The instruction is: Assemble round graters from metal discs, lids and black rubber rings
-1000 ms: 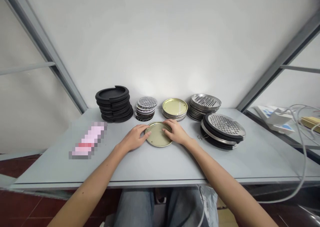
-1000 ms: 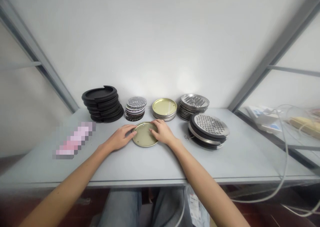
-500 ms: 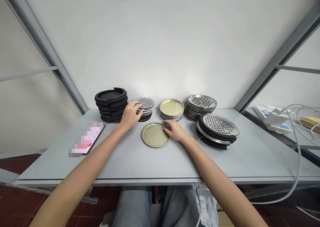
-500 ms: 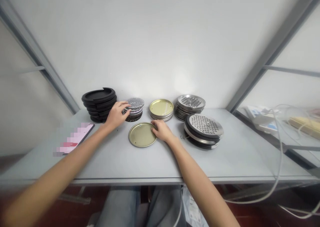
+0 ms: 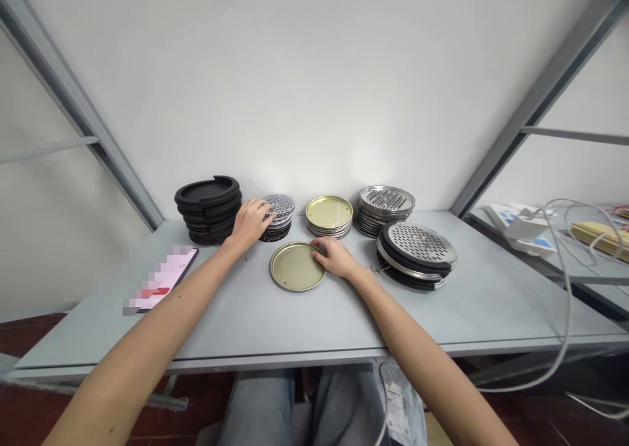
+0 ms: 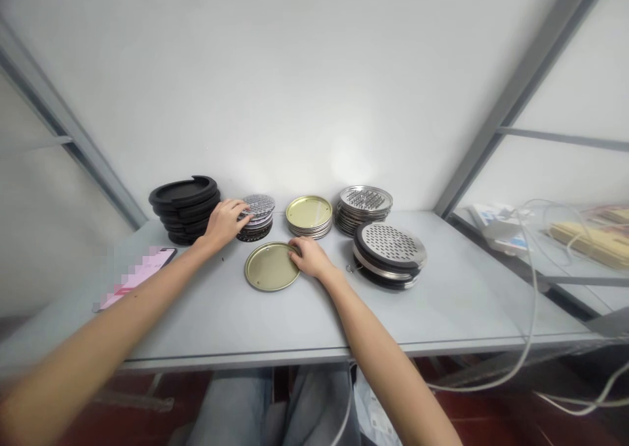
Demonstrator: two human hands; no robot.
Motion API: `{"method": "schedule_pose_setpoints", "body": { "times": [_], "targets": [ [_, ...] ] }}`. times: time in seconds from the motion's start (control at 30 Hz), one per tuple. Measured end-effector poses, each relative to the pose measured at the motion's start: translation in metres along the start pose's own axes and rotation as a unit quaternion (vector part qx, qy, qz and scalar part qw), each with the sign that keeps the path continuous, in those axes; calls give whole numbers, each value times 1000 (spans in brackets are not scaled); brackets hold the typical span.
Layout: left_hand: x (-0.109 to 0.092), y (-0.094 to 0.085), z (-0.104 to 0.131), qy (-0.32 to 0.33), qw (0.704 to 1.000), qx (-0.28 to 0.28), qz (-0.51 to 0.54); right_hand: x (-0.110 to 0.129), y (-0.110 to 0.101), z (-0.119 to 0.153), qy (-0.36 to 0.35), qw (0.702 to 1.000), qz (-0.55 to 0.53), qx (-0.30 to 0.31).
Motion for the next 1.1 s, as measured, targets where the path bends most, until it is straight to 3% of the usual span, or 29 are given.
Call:
{"method": "schedule_pose_setpoints", "body": {
  "times": [0.2,0.47,0.73,0.97,1.1],
  "targets": [
    [-7,6,2,54,998,-4,-26,1,-1,0,-2,1000,-7,-13],
    [-13,7,3,77,993,-1,-93,6,-9,0,-4,998,-29,-55],
    [-3,9,6,49,997,-8,-58,9,-25,2,-19,989,-57,-136],
    [-11,7,5,69,987,5,-146,15,-27,3,-38,987,-73,-137],
    [-8,1,-3,34,987,3,-154,25,-29,3,-56,985,-91,-135]
  ]
}}
Point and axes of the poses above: each hand's wrist, its own z-axis away from the middle knuckle, its own y-axis out of the palm, x = y × z, the point moved 10 cm from there along -z, towards the middle knuckle, and after that the axes turned 6 degrees about -y, right-handed, at the moved point
